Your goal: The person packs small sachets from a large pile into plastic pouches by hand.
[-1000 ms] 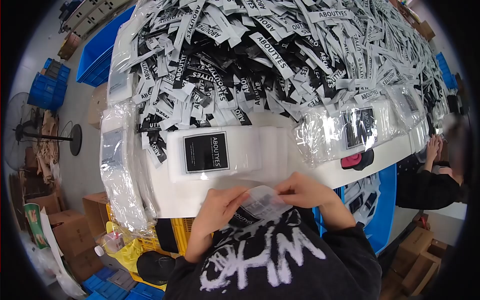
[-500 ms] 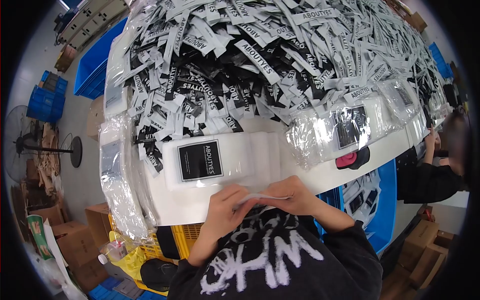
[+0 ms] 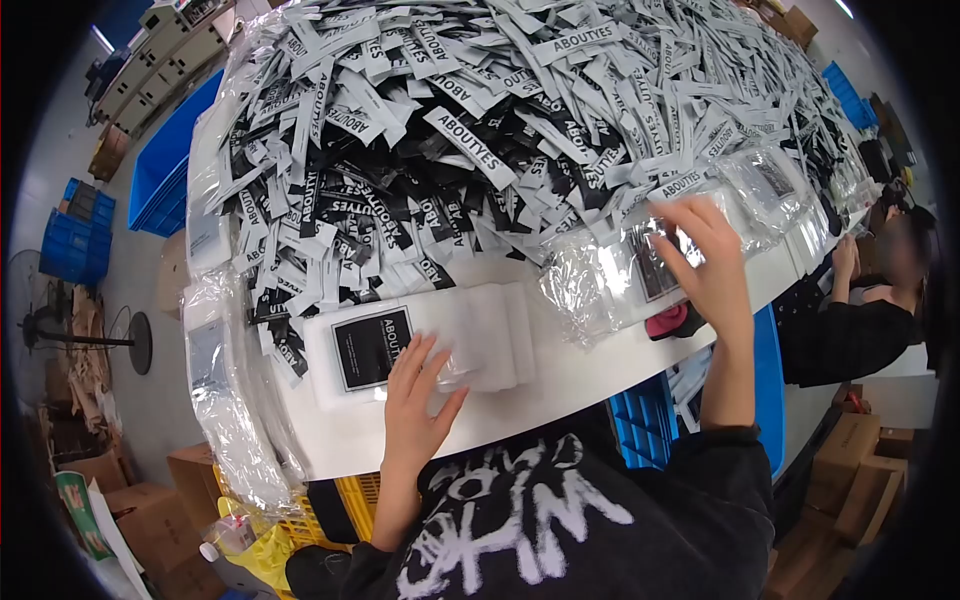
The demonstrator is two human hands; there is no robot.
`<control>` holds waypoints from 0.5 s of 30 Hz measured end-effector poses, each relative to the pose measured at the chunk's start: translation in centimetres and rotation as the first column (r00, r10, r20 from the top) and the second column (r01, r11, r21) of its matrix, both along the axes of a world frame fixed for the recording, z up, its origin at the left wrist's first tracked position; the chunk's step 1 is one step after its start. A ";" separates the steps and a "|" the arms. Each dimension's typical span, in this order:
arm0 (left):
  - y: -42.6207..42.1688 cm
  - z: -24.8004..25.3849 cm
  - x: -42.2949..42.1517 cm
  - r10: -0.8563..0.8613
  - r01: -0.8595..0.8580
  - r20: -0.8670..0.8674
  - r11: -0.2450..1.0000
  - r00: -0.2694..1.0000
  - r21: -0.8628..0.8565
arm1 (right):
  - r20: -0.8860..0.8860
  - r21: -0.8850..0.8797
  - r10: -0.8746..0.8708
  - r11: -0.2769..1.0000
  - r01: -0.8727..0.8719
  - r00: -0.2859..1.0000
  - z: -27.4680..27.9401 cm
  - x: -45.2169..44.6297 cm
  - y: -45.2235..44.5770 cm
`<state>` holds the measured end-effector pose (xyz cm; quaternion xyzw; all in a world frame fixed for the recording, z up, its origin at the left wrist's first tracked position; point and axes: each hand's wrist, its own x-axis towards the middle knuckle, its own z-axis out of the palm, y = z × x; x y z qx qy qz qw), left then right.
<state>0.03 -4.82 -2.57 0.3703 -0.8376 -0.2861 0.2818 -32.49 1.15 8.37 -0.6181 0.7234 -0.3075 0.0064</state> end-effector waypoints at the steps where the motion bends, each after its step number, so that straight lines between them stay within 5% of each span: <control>1: -0.1 -0.1 -0.4 0.005 -0.003 0.050 0.999 0.999 -0.032 | -0.182 -0.126 -0.042 0.992 0.019 0.982 -0.9 -0.7 -1.5; 6: -0.2 -1.8 0.2 0.039 -0.036 0.077 0.998 0.996 -0.041 | -0.195 -0.154 0.186 0.964 -0.217 0.963 -2.3 -2.2 -4.7; 8: -0.3 -1.7 0.4 0.062 -0.060 0.068 0.997 0.996 -0.041 | -0.158 -0.295 0.280 0.902 -0.316 0.947 -2.1 -1.1 -6.3; 11: -0.3 -1.7 0.2 0.064 -0.061 0.051 0.996 0.997 -0.066 | 0.390 -0.266 0.279 0.946 -0.183 0.877 -2.8 2.5 -7.9; 15: -0.6 -2.3 0.4 0.068 -0.067 -0.002 0.993 0.998 -0.097 | -0.252 -0.145 0.289 0.932 -0.331 0.924 -4.4 6.1 -12.4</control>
